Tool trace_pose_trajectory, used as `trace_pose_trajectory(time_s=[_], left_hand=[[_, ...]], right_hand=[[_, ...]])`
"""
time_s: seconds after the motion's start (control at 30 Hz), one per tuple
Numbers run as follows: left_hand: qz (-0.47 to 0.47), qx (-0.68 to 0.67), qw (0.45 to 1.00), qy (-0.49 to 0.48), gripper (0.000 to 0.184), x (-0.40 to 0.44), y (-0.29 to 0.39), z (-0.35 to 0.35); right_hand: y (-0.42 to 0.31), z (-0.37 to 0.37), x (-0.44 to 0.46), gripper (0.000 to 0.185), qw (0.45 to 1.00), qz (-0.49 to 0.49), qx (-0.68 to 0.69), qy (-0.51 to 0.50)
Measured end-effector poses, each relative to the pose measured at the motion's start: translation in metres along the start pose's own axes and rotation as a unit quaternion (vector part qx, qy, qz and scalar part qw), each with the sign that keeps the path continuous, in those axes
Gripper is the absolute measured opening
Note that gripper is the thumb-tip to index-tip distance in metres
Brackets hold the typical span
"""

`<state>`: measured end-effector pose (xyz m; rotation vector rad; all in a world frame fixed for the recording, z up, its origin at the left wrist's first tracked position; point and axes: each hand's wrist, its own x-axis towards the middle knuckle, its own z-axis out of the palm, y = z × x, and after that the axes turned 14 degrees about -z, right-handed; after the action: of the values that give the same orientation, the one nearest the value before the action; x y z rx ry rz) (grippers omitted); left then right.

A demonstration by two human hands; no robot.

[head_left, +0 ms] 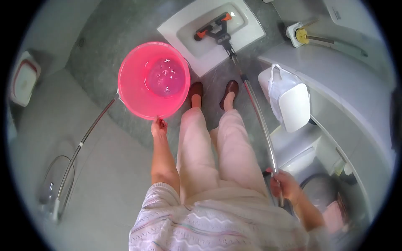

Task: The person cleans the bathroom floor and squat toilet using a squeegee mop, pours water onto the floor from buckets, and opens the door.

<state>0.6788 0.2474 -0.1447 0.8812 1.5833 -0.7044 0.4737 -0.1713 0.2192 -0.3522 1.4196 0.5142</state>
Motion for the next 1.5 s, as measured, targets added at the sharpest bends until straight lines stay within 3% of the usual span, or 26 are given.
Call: trace_pose_trajectory(time_s=[0.13,0.37,0.7,0.93,1.07,1.23,1.37,1.5], left_hand=[[0.097,0.046,0.994,-0.007,0.011,-0.036,0.025,0.049],[0.236,0.139,0.962,-0.019,0.017,-0.089,0.017,0.200],[0.317,0.303,0.899,0.007,0.016,-0.093,0.009,0.312],[0.292,0.273,0.917,-0.013,0.018,-0.105,0.044,0.290],[0.242,0.263,0.934,0.011,0.016,-0.104,0.066,0.248],[0.214,0.268,0.939,-0.034,0.014,-0.093,0.082,0.194],[0.223,0.303,0.926,-0.019,0.015,-0.076,0.098,0.142],[0.211,0.320,0.921,0.069,0.016,-0.079,0.105,0.115]], right_hand=[[-0.015,-0.009,-0.005,0.029,1.000,-0.001,-0.021,-0.018],[-0.026,-0.028,-0.004,0.029,0.998,-0.010,-0.047,-0.031],[-0.018,-0.019,-0.003,0.030,0.999,-0.007,-0.025,-0.042],[-0.015,-0.016,-0.003,0.030,0.998,-0.013,-0.028,-0.049],[-0.013,-0.016,-0.005,0.030,0.999,-0.021,-0.028,-0.041],[-0.009,-0.014,-0.005,0.029,0.999,-0.024,-0.011,-0.030],[-0.010,-0.016,-0.005,0.028,0.996,-0.066,-0.047,-0.037],[-0.010,-0.021,-0.003,0.028,0.998,-0.042,-0.032,-0.039]])
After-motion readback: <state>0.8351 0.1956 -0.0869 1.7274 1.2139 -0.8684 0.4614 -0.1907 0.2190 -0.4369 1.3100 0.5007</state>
